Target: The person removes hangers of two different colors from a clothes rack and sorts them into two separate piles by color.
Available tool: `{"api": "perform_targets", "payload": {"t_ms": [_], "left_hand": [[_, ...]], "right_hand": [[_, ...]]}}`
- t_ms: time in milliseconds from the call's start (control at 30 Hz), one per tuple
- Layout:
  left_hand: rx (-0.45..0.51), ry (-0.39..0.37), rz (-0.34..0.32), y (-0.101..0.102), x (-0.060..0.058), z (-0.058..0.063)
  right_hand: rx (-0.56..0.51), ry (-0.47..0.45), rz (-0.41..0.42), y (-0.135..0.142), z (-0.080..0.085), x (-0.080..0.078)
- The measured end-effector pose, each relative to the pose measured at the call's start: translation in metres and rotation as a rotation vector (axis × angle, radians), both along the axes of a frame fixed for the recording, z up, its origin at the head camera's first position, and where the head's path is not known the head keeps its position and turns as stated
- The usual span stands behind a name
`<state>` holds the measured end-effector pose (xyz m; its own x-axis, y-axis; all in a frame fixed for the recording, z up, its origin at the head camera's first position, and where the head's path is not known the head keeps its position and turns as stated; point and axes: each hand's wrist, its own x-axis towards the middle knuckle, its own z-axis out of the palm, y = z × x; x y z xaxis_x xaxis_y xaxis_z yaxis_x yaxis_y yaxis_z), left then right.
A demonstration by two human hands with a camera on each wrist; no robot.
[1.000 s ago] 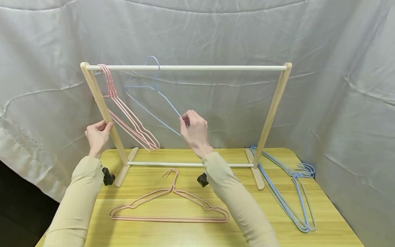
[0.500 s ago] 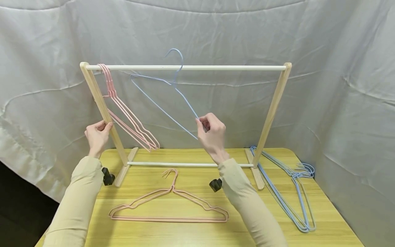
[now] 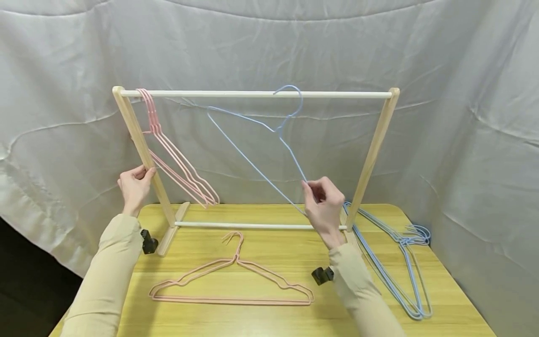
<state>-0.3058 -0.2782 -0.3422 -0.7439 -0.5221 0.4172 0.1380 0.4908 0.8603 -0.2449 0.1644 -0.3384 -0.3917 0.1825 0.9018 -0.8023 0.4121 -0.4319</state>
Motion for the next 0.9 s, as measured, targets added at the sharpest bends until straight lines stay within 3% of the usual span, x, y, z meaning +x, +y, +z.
{"api": "perform_targets", "payload": {"t_ms": [333,600,900], "left_hand": [[-0.024,0.009,0.019,0.001,-0.001,-0.002],[-0.018,0.001,0.013,0.001,-0.001,-0.001],[-0.022,0.010,0.008,0.000,-0.001,-0.001]], "right_hand": [[-0.126,0.001,0.000,0.055,-0.030,0.014],[-0.207,0.018,-0.070,0.098,-0.058,0.025],[-0.339,0.039,-0.124,0.132,-0.067,0.046]]}}
